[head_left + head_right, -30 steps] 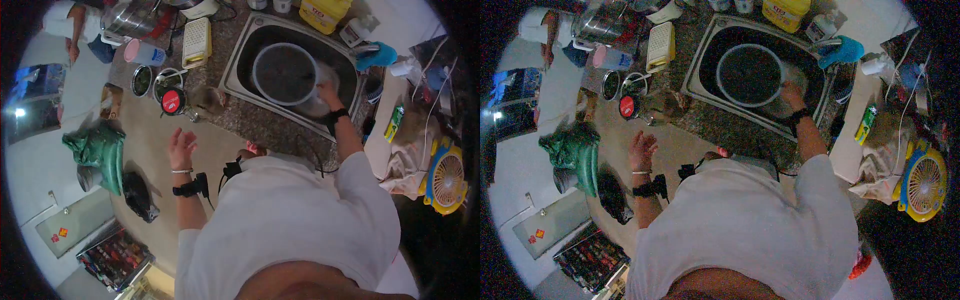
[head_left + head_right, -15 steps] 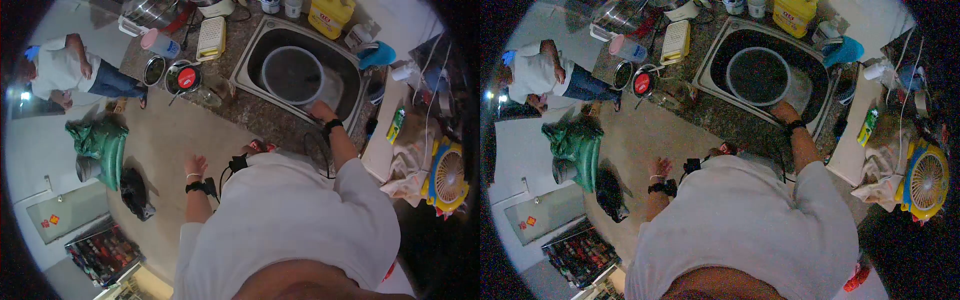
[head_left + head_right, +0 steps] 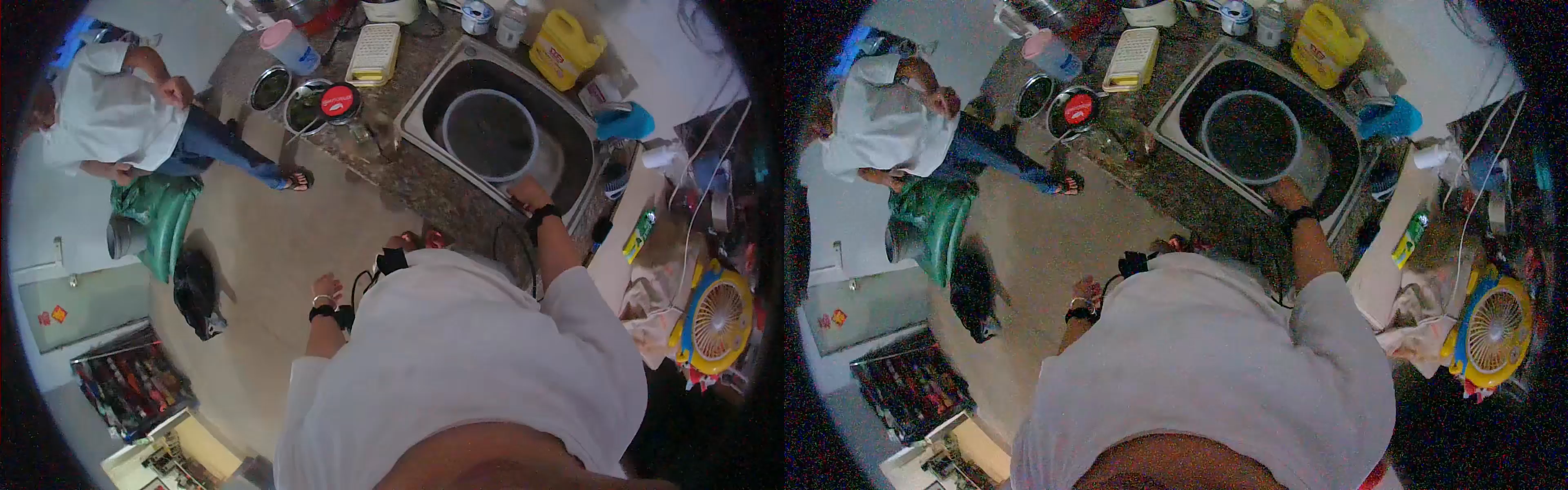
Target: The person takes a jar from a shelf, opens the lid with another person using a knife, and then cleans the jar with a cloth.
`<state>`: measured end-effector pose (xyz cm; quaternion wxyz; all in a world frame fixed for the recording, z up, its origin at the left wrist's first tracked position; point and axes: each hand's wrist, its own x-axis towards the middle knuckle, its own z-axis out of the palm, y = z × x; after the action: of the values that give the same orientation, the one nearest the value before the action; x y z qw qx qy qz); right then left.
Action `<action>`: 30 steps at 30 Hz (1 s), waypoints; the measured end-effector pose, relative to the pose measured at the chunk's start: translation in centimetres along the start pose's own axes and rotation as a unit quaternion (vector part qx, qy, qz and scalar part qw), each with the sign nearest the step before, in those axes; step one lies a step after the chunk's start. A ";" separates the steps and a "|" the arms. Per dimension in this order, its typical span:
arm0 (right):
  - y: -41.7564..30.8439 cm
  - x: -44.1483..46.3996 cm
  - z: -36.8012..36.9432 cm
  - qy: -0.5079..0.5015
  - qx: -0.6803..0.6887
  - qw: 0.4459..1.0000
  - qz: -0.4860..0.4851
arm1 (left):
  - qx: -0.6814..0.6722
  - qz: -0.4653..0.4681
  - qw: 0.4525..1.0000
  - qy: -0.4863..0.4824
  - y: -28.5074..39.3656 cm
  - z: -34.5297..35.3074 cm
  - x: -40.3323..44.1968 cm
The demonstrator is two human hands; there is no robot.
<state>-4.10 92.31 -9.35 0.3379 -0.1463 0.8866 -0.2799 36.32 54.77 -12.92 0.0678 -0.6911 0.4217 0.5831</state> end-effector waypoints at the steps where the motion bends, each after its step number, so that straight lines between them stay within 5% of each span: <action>1: 0.2 0.2 0.2 -0.002 0.008 1.000 -0.010 | 0.008 0.008 1.000 0.003 0.0 0.2 0.1; 2: 0.3 0.4 0.3 -0.004 0.016 1.000 -0.021 | 0.015 0.016 1.000 0.007 -0.1 0.5 0.2; 4: -0.8 -0.4 0.1 -0.019 0.102 0.987 0.126 | 0.029 0.032 0.999 0.015 -0.1 1.0 0.5; 9: 8.2 5.9 3.4 0.002 -0.048 0.998 0.026 | 0.046 0.064 0.996 0.029 -0.1 2.0 0.6; 11: 8.3 5.3 3.4 0.042 0.015 0.998 0.032 | 0.058 0.079 0.995 0.034 -0.1 2.4 0.9; 21: 0.8 0.6 0.4 -0.028 0.019 0.990 0.140 | 0.133 0.067 0.989 0.008 0.2 1.8 1.4; 26: -2.5 -1.4 -0.9 -0.026 0.018 0.983 0.180 | 0.151 0.108 0.967 -0.176 -0.5 0.5 4.1; 30: -2.7 -1.8 -0.8 -0.010 0.050 0.987 0.153 | 0.190 0.124 0.966 -0.123 1.0 1.6 1.1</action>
<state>-3.17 91.31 -6.33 0.3927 0.0054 0.8801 -0.2670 34.42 54.48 -13.98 0.1768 -0.5307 0.5953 0.5768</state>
